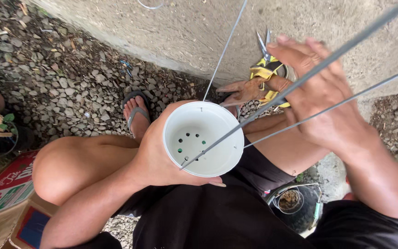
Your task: The person bends two metal wires into hooks using pliers, then inserts the wires through the drainage holes of a white plastic pot to create a hanging planter.
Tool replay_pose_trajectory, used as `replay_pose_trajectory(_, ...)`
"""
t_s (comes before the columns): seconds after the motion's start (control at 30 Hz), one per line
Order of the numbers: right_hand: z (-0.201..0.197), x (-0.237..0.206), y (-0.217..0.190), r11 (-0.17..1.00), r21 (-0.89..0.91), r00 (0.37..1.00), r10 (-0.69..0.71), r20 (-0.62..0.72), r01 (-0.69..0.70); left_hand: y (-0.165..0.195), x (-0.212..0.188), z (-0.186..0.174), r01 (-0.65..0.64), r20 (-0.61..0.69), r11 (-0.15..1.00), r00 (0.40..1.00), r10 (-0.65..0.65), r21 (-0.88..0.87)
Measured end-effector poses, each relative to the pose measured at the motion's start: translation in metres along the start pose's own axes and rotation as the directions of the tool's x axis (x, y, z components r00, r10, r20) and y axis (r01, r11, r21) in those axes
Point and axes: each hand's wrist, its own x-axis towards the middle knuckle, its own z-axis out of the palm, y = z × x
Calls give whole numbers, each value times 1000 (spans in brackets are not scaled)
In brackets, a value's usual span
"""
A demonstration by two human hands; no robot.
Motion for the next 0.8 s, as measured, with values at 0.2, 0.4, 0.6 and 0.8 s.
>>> replay_pose_trajectory(0.2, -33, 10, -26, 913, -392, 988, -56, 146, 109, 3, -1, 4, 39, -8, 999, 999, -38, 13)
replay_pose_trajectory(0.4, -40, 13, -35, 815, -552, 979, -86, 187, 177, 3, -1, 5, 43, -17, 999, 999, -42, 13)
replay_pose_trajectory(0.6, -50, 17, -35, 740, -626, 960, -100, 261, 247, 1, 0, 6, 43, 6, 999, 999, -43, -32)
replay_pose_trajectory(0.8, -51, 18, -38, 733, -626, 945, -71, 318, 266, -10, -4, 4, -53, 1, 997, 999, 53, 56)
